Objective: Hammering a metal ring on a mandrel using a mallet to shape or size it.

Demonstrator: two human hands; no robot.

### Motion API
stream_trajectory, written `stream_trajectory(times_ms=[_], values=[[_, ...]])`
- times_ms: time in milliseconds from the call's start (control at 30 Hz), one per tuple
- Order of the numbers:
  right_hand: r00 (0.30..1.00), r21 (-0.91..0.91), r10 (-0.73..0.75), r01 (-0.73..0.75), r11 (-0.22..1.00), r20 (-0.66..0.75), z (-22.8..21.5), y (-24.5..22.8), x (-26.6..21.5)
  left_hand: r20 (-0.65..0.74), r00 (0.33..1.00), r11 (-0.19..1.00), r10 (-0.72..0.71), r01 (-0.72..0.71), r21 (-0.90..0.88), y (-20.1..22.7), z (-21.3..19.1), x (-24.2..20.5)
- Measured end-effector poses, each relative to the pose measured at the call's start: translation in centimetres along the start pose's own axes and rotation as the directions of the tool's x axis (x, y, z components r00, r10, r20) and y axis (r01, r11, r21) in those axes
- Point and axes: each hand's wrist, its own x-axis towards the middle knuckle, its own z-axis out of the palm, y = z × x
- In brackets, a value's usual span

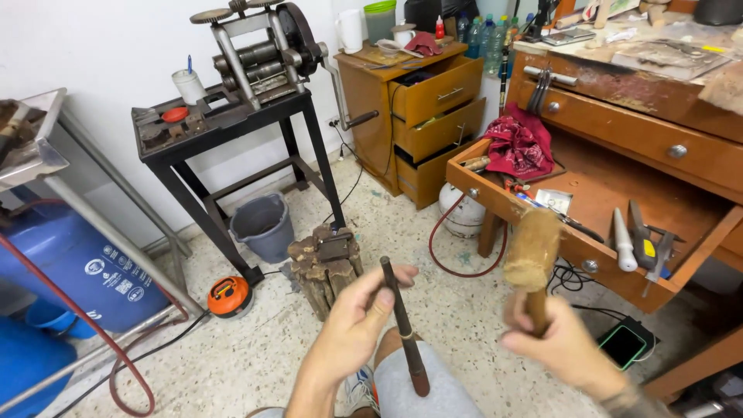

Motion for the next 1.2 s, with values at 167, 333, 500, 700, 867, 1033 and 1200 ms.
stream_trajectory(times_ms=[167, 333, 500, 700, 867, 1033, 1200], values=[[0.989, 0.439, 0.134, -0.149, 0.886, 0.065, 13.3, 6.1, -1.7, 0.042, 0.999, 0.990, -0.014, 0.008, 0.139, -3.6, 3.4, -3.8], [0.979, 0.521, 0.192, -0.202, 0.829, 0.074, 19.1, 7.6, 0.0, -0.209, 0.969, 0.966, -0.133, 0.079, -0.246, -12.0, 6.0, -7.2], [0.961, 0.350, 0.256, -0.278, 0.894, 0.107, 19.0, 7.6, 1.6, -0.399, 0.898, 0.919, -0.185, 0.014, -0.395, -11.8, 4.3, -6.1], [0.931, 0.290, 0.255, -0.327, 0.900, 0.260, 17.3, 2.6, 3.7, -0.850, 0.518, 0.890, -0.099, -0.336, -0.308, -2.4, -7.3, -2.3], [0.916, -0.016, 0.264, -0.272, 0.962, 0.301, 20.8, 1.8, 13.2, -0.968, 0.227, 0.927, 0.102, -0.375, 0.010, -13.4, -13.9, -4.8], [0.969, -0.171, 0.221, -0.201, 0.964, 0.106, 32.8, 7.0, 30.7, -0.899, 0.035, 0.884, -0.437, 0.203, -0.421, -26.7, -8.7, -5.3], [0.887, -0.223, 0.452, -0.423, 0.878, 0.097, 41.9, 7.2, 42.4, -0.810, -0.040, 0.791, -0.584, 0.195, -0.580, -38.5, -7.3, -2.4]])
